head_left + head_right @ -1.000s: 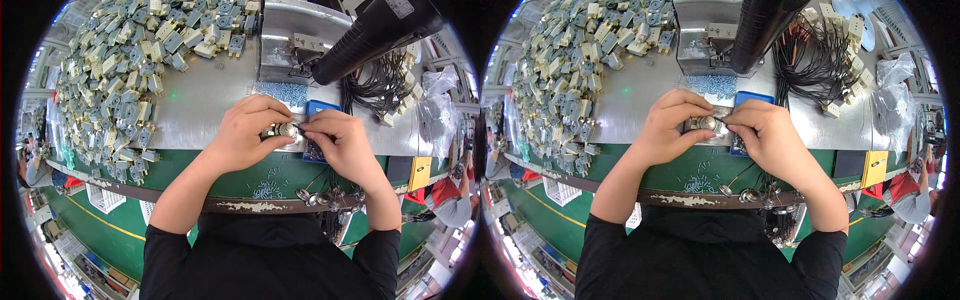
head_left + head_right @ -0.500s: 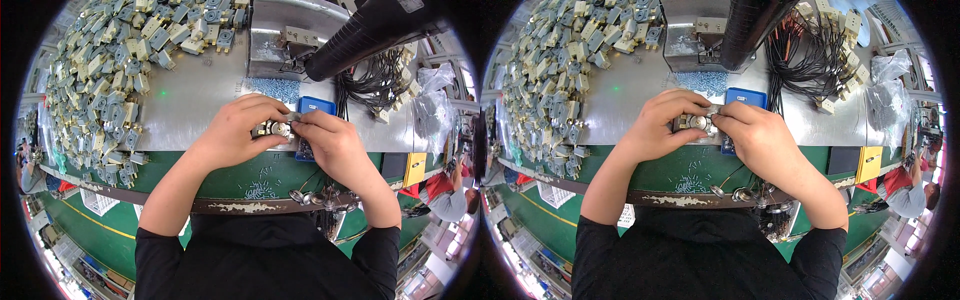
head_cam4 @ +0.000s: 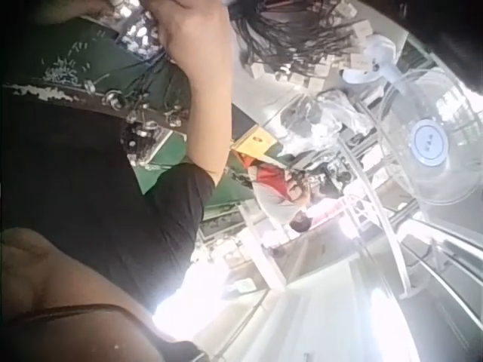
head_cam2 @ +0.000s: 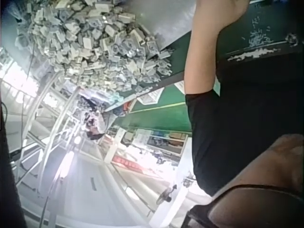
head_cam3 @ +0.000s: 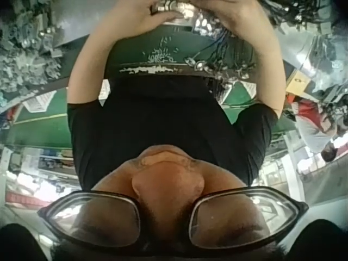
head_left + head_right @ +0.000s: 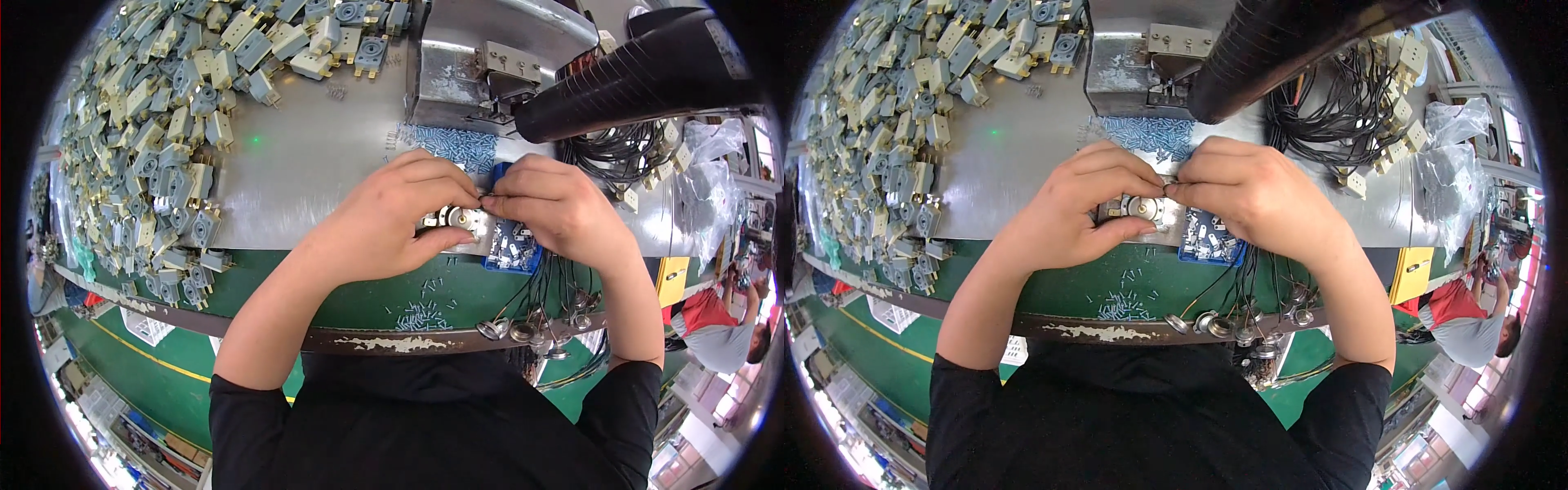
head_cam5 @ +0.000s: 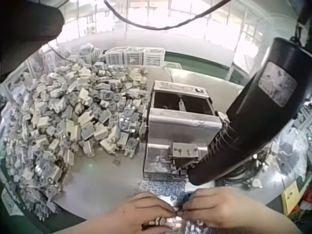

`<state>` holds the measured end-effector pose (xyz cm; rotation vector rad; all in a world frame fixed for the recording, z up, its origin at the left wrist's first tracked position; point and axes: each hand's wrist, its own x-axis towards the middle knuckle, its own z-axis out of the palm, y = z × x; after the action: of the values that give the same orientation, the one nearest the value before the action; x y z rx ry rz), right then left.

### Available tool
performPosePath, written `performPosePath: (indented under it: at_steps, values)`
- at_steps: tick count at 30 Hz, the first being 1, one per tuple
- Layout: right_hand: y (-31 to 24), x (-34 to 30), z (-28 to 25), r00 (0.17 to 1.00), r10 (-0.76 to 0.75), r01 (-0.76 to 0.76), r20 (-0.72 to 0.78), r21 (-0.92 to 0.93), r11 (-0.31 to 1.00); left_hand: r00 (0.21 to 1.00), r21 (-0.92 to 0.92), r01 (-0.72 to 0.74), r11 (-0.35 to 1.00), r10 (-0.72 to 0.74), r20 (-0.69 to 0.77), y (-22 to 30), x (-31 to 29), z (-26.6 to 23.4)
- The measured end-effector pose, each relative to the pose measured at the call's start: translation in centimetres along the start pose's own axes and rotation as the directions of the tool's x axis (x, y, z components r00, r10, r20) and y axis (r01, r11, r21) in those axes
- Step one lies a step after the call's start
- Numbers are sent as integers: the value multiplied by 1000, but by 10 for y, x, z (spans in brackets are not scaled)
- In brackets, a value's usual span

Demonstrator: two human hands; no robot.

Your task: Assembling small components using an electric screwdriver at a factory workstation.

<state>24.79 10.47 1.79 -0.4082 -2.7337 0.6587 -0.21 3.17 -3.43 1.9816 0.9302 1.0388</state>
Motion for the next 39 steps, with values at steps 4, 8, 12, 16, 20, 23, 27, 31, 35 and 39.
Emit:
performPosePath:
  at_steps: [4,8,12,16,20,23,27,31,35,39]
  values:
    - [-10,0,-3,995,93,-90,-35,91,992,1000,-14,-10,1000,10,-15,-2,-3,-1]
    - [-22,4,-6,940,321,-291,-119,216,932,999,-10,-29,1000,29,-29,-2,-4,-1]
    - [-26,9,0,900,411,-364,-143,268,892,999,-19,-33,999,33,-8,-3,-3,-1]
    - [-30,14,-8,936,350,-330,-28,266,906,1000,-13,-13,1000,12,-28,-1,-5,0]
    - [-44,19,-6,851,524,-467,-41,399,789,998,-60,23,998,-26,-56,1,-4,0]
    - [-48,24,-4,823,567,-503,-41,411,760,999,-37,14,999,-15,-33,1,-5,-2]
    - [-50,30,1,819,574,-534,-25,333,777,999,-50,8,999,-10,-35,0,-5,-1]
    - [-56,29,8,834,549,-527,-59,213,823,999,-31,41,999,-42,-31,2,-6,-1]
    - [-56,21,12,874,474,-466,-106,93,880,999,-27,24,999,-25,-42,1,-5,1]
    - [-51,17,14,929,340,-356,-149,-105,928,998,-36,-6,999,3,-61,-2,-7,1]
